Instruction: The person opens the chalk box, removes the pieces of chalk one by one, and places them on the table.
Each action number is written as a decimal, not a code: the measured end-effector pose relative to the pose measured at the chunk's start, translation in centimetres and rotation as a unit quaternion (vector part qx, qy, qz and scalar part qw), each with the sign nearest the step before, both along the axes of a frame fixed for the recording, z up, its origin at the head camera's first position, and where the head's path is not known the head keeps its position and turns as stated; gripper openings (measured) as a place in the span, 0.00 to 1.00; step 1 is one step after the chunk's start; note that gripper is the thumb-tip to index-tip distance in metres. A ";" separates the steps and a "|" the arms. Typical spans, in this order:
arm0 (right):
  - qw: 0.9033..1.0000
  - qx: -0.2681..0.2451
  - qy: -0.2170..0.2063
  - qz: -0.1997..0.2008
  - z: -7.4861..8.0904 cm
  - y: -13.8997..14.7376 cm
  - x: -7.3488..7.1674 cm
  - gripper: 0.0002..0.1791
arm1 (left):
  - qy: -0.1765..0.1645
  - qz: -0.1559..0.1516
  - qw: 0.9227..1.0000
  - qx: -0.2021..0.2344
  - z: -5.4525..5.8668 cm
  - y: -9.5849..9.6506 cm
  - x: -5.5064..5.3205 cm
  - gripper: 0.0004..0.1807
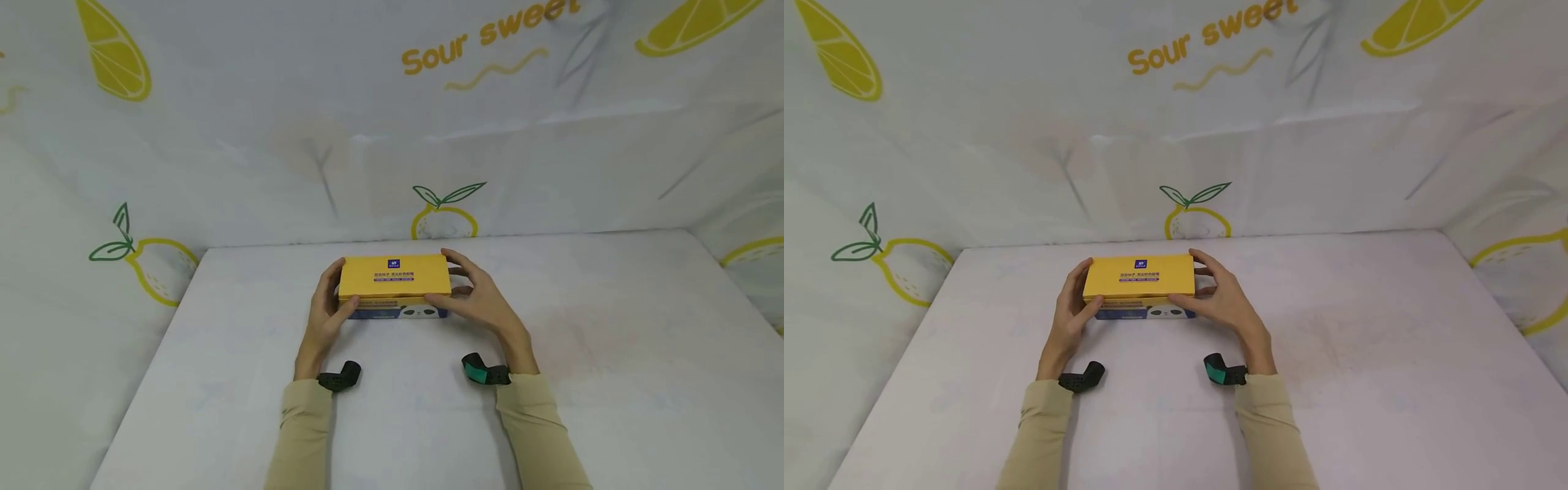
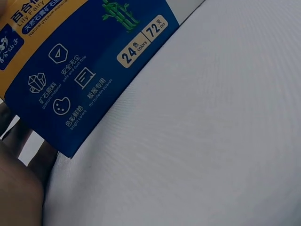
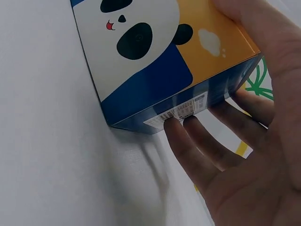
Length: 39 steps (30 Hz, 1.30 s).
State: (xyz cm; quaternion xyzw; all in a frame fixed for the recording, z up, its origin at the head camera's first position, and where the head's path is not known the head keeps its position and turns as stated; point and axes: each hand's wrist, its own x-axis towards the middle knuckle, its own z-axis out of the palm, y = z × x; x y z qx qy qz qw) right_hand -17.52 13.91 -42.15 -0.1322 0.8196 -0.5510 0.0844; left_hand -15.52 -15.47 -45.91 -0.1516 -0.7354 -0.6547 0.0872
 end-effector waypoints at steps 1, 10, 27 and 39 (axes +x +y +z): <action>1.000 0.004 0.000 0.000 0.0 0.0 0.0 0.52 | 0.000 -0.001 1.000 -0.002 0.0 0.0 0.0 0.41; 0.998 0.055 0.039 0.007 0.4 -0.1 -0.2 0.51 | -0.008 -0.012 1.000 -0.013 -0.1 -0.4 -0.1 0.43; 0.994 0.094 0.056 0.027 0.6 -0.1 -0.1 0.49 | -0.001 -0.019 1.000 -0.024 -0.2 -0.6 -0.1 0.43; 0.991 0.121 0.048 0.022 1.0 -0.4 0.1 0.48 | 0.010 -0.023 0.999 -0.022 0.0 -0.6 -0.1 0.44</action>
